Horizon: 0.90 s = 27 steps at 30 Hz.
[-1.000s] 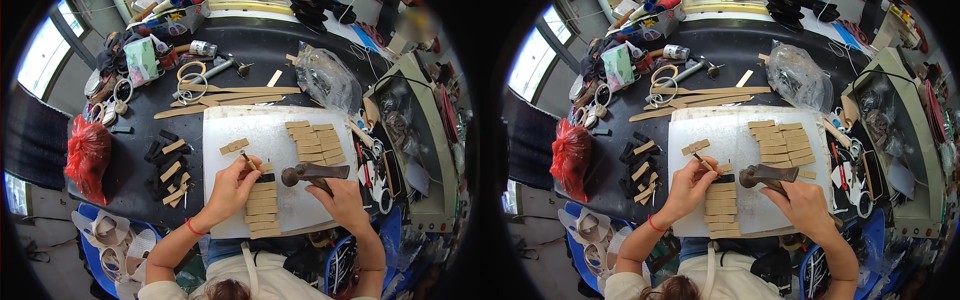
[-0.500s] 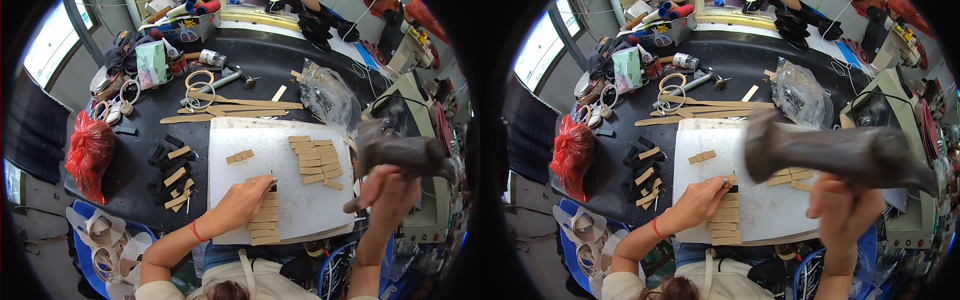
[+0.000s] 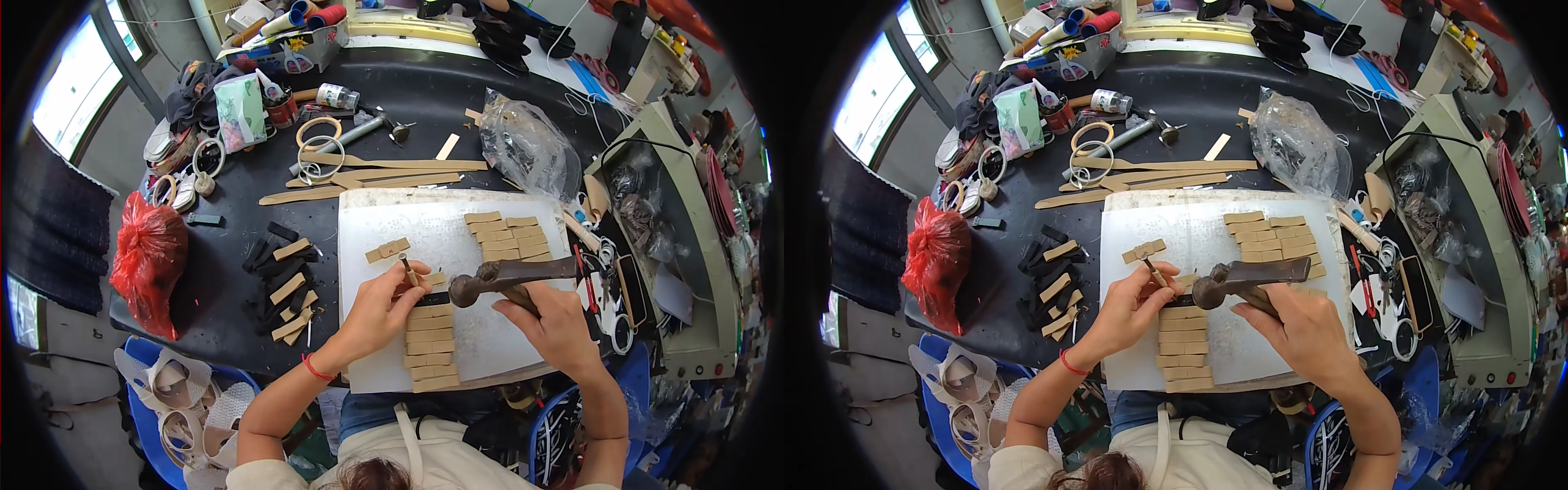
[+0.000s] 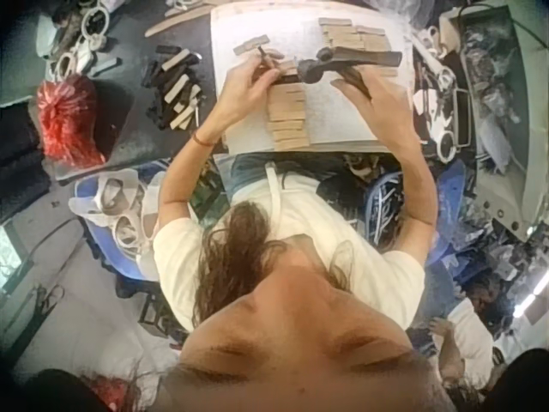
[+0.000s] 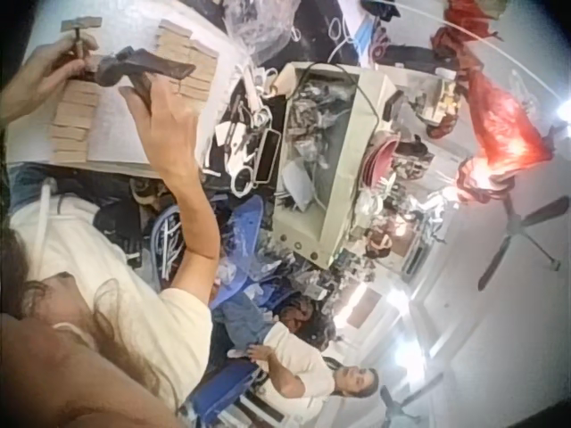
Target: The person uses a hammer and a metal punch to drive fasteners into small rectangular wooden blocks arranged on a white cutting board. The person repeatedly positions the punch on the blocks and strikes it with the hammer, then moves the blocks to a separate pile. The workspace is cluttered with various tools and materials, including a sewing machine in the background.
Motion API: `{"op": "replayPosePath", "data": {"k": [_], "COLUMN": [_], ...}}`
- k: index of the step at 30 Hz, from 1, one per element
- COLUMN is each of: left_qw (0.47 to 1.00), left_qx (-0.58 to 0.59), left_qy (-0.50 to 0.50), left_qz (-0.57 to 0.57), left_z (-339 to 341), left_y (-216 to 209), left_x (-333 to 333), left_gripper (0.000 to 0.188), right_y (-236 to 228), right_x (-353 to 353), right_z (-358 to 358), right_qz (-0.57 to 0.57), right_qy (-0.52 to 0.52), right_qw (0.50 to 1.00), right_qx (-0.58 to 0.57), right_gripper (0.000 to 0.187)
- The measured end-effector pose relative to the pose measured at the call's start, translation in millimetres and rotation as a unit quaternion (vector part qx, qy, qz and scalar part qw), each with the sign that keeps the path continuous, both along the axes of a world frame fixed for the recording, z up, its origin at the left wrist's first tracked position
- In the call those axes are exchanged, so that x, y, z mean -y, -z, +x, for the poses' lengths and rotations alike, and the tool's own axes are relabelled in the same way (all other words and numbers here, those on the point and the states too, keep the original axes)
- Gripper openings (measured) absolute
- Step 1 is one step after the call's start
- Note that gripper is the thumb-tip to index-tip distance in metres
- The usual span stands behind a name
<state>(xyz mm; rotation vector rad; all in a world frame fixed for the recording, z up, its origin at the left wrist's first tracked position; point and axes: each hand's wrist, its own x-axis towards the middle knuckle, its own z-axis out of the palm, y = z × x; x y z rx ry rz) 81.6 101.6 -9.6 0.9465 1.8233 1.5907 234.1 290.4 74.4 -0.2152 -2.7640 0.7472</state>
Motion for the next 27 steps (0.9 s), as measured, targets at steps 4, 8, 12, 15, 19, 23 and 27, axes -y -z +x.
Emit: {"op": "replayPosePath", "data": {"k": [4, 8, 12, 15, 19, 23, 27], "left_qw": [0.999, 0.989, 0.972, 0.966, 0.997, 0.998, 0.998], "left_qx": [-0.045, -0.143, -0.226, -0.241, -0.072, 0.040, 0.049], "left_qy": [0.027, 0.042, 0.047, 0.042, -0.013, -0.048, -0.039], "left_qz": [-0.002, 0.001, -0.035, -0.085, -0.038, 0.032, 0.019], "left_z": [2.2, 2.8, 8.5, 6.5, -2.7, 6.1, 20.6], "left_y": [-0.7, -6.6, -1.9, -5.0, -1.9, -5.7, -1.1], "left_x": [1.4, 4.7, 4.4, 2.3, -4.0, -0.2, 1.6], "left_gripper": [0.024, 0.021, 0.023, 0.020, 0.021, 0.028, 0.027], "right_y": [-5.2, -37.5, -46.3, -16.7, -1.3, 25.4, 33.7], "right_x": [0.0, 1.2, 12.1, 6.1, 0.0, 1.6, 4.1], "right_z": [1.9, -3.4, -12.4, -28.9, -13.2, 4.7, 8.4], "right_qz": [0.010, 0.007, -0.139, 0.146, 0.140, 0.124, 0.132], "right_qy": [-0.010, 0.030, 0.021, -0.074, -0.017, -0.052, -0.047], "right_qw": [1.000, 0.997, 0.972, 0.984, 0.990, 0.991, 0.989], "right_qx": [-0.011, -0.075, -0.188, -0.069, 0.019, 0.024, 0.042], "right_gripper": [0.026, 0.022, 0.018, 0.030, 0.033, 0.033, 0.033]}}
